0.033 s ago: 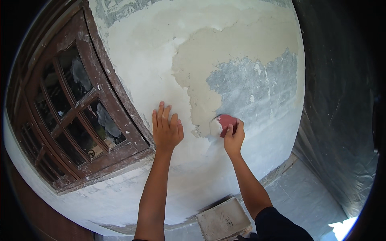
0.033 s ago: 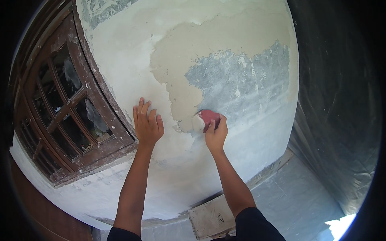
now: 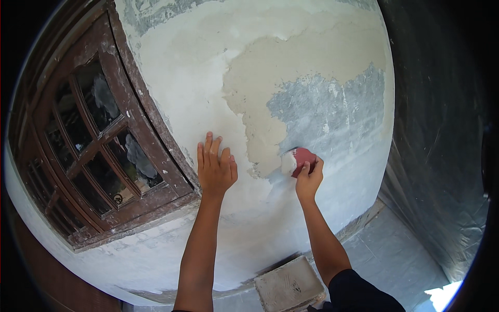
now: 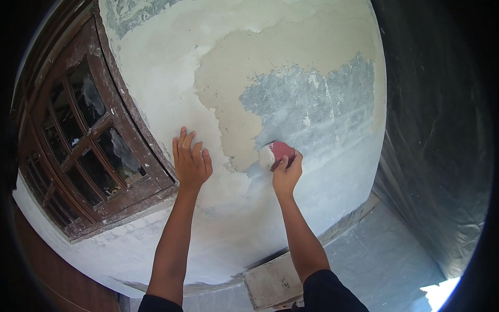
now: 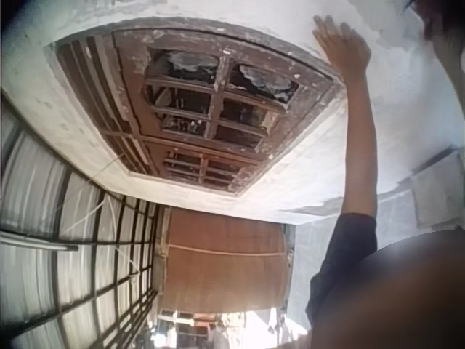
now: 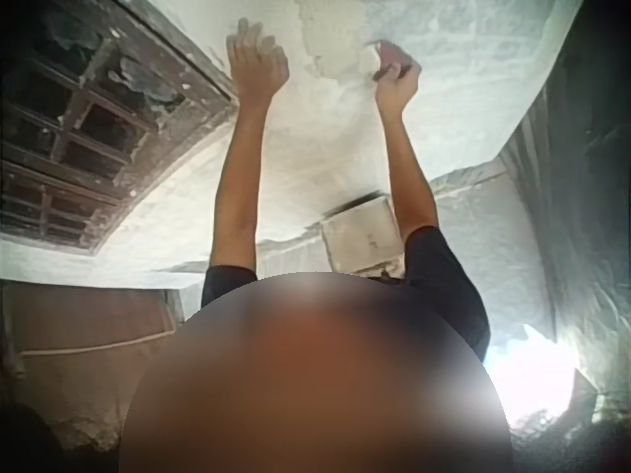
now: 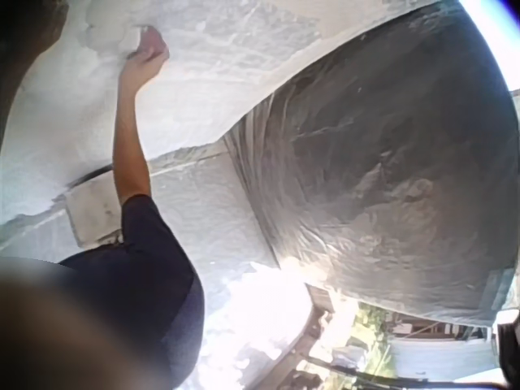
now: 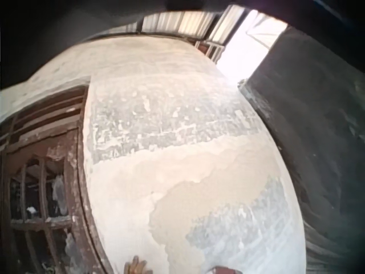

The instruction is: The person applies plaster to a damaged section of a wall using a putty knife.

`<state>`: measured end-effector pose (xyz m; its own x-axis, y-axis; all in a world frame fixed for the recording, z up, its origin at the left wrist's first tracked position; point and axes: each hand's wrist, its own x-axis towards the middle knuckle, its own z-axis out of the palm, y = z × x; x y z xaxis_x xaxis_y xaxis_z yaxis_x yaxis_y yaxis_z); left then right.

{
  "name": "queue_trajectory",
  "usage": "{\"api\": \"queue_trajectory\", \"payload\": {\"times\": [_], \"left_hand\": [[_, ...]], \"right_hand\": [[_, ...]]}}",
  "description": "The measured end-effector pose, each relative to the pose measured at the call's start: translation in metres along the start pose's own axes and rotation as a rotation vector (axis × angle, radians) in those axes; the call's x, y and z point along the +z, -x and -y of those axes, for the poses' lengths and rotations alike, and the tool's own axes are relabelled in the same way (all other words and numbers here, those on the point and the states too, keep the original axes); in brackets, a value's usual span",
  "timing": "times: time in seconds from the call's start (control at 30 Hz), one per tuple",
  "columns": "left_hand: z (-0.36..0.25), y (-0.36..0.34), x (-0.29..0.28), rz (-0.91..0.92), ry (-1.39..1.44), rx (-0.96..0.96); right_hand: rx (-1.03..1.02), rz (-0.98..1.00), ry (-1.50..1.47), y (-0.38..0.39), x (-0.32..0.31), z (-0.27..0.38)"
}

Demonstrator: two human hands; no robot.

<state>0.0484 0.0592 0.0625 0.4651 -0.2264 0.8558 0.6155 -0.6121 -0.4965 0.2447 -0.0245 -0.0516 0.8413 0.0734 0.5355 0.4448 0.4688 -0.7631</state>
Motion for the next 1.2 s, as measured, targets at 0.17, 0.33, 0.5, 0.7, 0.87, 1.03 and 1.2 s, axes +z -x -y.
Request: {"api": "queue_trajectory", "payload": {"times": [0.17, 0.33, 0.5, 0.7, 0.87, 1.03, 1.2], "left_hand": [[-0.001, -0.001, 0.002, 0.009, -0.013, -0.004], [-0.003, 0.006, 0.0, 0.015, 0.05, -0.007], [-0.054, 0.057, -0.002, 0.054, 0.169, -0.054], [-0.119, 0.148, -0.01, 0.233, 0.335, -0.179], [-0.165, 0.214, -0.032, 0.411, 0.447, -0.276], [-0.202, 0.272, -0.058, 0.666, 0.539, -0.341], [-0.231, 0.323, -0.083, 0.951, 0.628, -0.44]], "right_hand": [[0.087, 0.067, -0.188, 0.013, -0.006, -0.002], [0.252, -0.093, -0.048, 0.01, -0.005, -0.005], [0.312, 0.005, 0.039, 0.043, -0.05, -0.039], [0.382, 0.171, 0.111, 0.098, -0.081, -0.068], [0.505, 0.317, 0.205, 0.146, -0.113, -0.099], [0.567, 0.402, 0.342, 0.193, -0.156, -0.138], [0.603, 0.472, 0.482, 0.241, -0.206, -0.174]]}}
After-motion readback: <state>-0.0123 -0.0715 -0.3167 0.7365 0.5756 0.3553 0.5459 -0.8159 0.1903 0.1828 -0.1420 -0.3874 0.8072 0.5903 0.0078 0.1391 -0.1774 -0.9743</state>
